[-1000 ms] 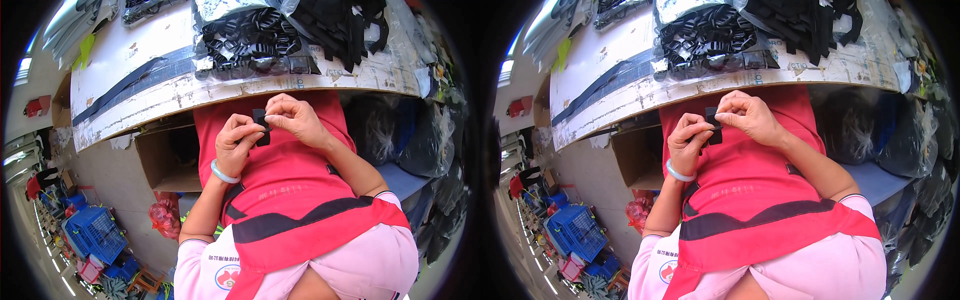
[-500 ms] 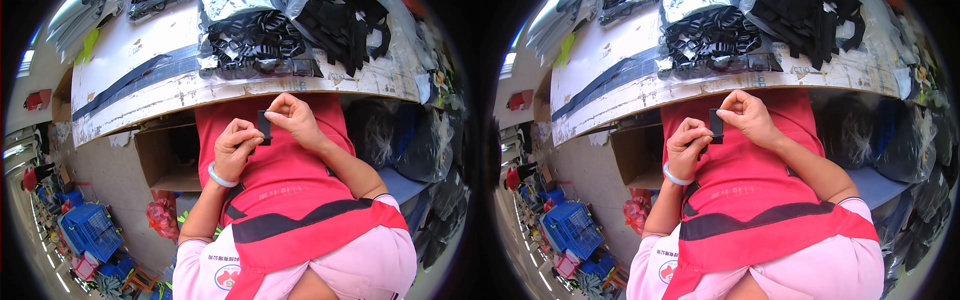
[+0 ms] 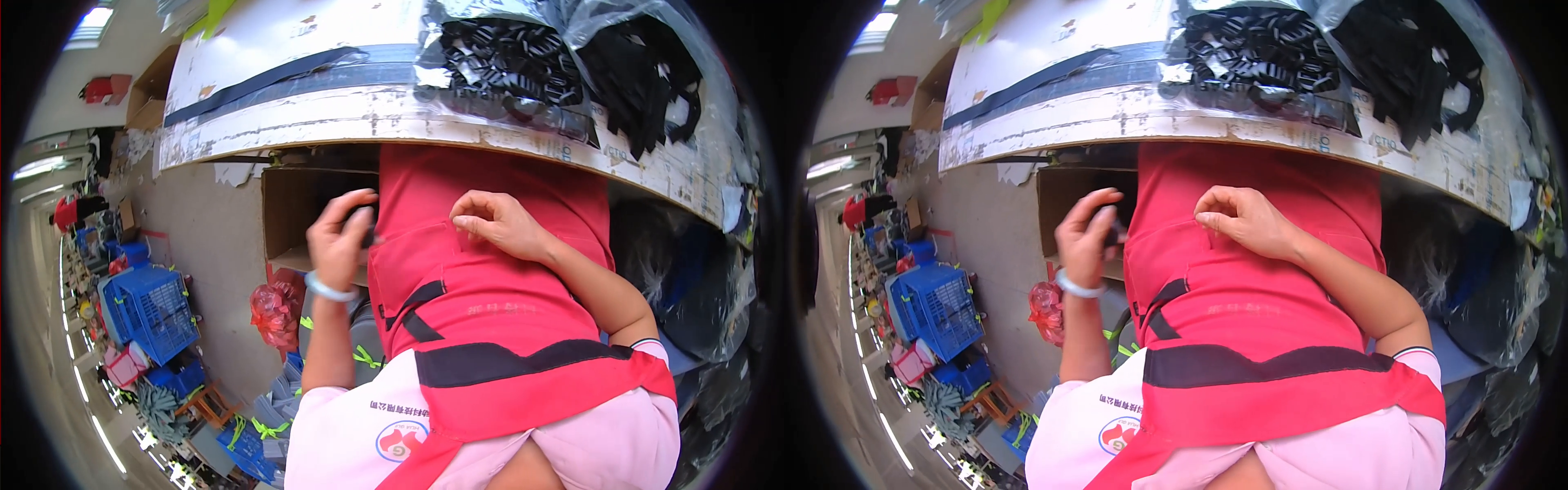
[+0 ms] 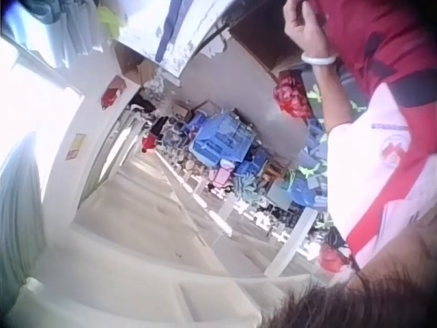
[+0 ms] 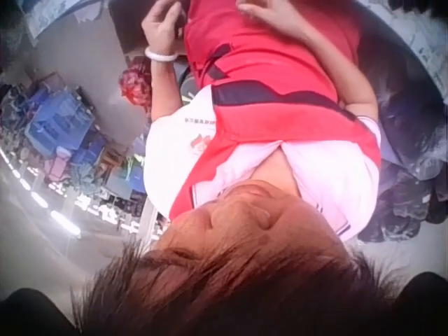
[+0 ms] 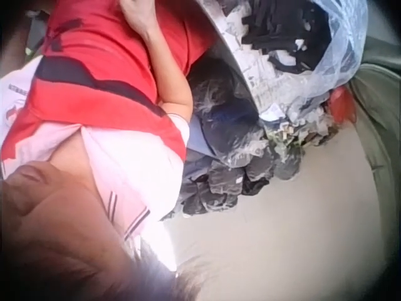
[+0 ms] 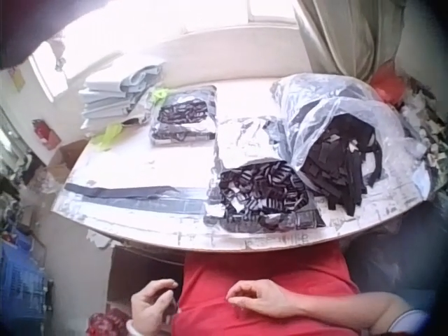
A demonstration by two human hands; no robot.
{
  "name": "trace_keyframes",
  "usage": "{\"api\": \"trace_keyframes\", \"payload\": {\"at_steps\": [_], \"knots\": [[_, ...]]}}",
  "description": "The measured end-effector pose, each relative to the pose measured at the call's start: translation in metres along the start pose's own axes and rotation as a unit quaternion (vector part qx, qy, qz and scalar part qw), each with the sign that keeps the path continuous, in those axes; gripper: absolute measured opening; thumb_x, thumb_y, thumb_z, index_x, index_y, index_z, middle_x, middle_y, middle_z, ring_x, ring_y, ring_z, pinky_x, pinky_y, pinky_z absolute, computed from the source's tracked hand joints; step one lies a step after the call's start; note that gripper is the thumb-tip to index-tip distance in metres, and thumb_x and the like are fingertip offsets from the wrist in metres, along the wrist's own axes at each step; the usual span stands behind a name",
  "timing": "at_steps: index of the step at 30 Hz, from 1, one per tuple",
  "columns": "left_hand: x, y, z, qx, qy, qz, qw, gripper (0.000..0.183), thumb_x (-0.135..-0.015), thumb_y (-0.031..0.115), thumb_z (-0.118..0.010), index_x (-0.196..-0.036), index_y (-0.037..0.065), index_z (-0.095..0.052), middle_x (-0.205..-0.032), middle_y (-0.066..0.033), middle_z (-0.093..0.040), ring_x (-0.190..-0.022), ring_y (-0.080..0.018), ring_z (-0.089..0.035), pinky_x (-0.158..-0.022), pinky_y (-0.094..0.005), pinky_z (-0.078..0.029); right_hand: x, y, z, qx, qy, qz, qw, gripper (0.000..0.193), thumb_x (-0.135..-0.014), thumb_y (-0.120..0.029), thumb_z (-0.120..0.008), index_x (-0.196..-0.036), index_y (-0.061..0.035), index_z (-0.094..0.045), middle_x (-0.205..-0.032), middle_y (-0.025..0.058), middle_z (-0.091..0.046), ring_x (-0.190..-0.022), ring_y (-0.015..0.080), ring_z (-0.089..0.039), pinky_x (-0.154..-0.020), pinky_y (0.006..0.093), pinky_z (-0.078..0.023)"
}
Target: The recorder is threading plastic buckles onto black nylon straps as part of an assembly process.
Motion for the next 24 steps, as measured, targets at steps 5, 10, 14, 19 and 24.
{"api": "trace_keyframes", "payload": {"at_steps": [5,10,14,19,24], "knots": [[0.001,0.015,-0.113,-0.068,-0.05,-0.266,0.96,0.022,-0.091,-0.003,-0.056,-0.11,-0.001,-0.067,-0.095,-0.0072,-0.07,-0.077,-0.0083,-0.063,-0.065,-0.0223,-0.051,0.002,-0.001,-0.004,0.088,-0.004,-0.006,0.996,0.014,-0.093,-0.012,-0.062,-0.093,0.0019,-0.063,-0.083,0.0025,-0.066,-0.07,0.0056,-0.056,-0.063,0.0235,-0.048],[-0.013,-0.026,-0.134,0.177,-0.133,0.009,0.975,0.023,-0.097,0.006,-0.052,-0.114,-0.003,-0.064,-0.098,-0.0097,-0.07,-0.074,-0.0135,-0.067,-0.059,-0.0242,-0.054,0.013,0.009,0.025,-0.029,0.065,-0.071,0.995,0.013,-0.09,-0.014,-0.066,-0.093,-0.0018,-0.062,-0.077,0.0018,-0.064,-0.06,0.0051,-0.056,-0.05,0.0211,-0.047],[-0.024,-0.05,-0.127,0.349,-0.212,0.202,0.89,0.03,-0.1,0.017,-0.051,-0.12,-0.004,-0.058,-0.093,-0.0109,-0.066,-0.077,-0.0191,-0.068,-0.053,-0.0268,-0.055,0.015,-0.008,0.042,-0.097,0.075,-0.038,0.992,0.013,-0.09,-0.012,-0.068,-0.096,-0.0019,-0.061,-0.076,0.0019,-0.063,-0.06,0.0066,-0.058,-0.053,0.0205,-0.046],[-0.008,-0.04,-0.154,0.283,-0.299,0.188,0.891,0.031,-0.099,0.016,-0.056,-0.125,0.001,-0.056,-0.082,-0.0064,-0.059,-0.068,-0.0161,-0.064,-0.05,-0.0241,-0.051,0.024,0.004,0.048,-0.219,0.035,-0.089,0.971,0.015,-0.089,-0.01,-0.068,-0.101,-0.0015,-0.063,-0.082,0.0029,-0.064,-0.063,0.0078,-0.06,-0.056,0.0211,-0.049],[0.01,-0.052,-0.176,0.198,-0.456,0.265,0.826,0.032,-0.098,0.031,-0.057,-0.098,0.0,-0.063,-0.073,-0.0079,-0.064,-0.053,-0.0108,-0.058,-0.044,-0.0198,-0.043,0.028,-0.006,0.046,-0.02,-0.065,0.074,0.995,0.013,-0.088,-0.01,-0.07,-0.098,-0.0022,-0.068,-0.09,0.002,-0.063,-0.083,0.0112,-0.058,-0.076,0.0251,-0.047]]}}
Point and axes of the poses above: each hand's wrist, its own x-axis away from the middle knuckle, its own z-axis out of the back of the hand, y = z × x, the point moved 8 cm from there along -x, towards the middle knuckle
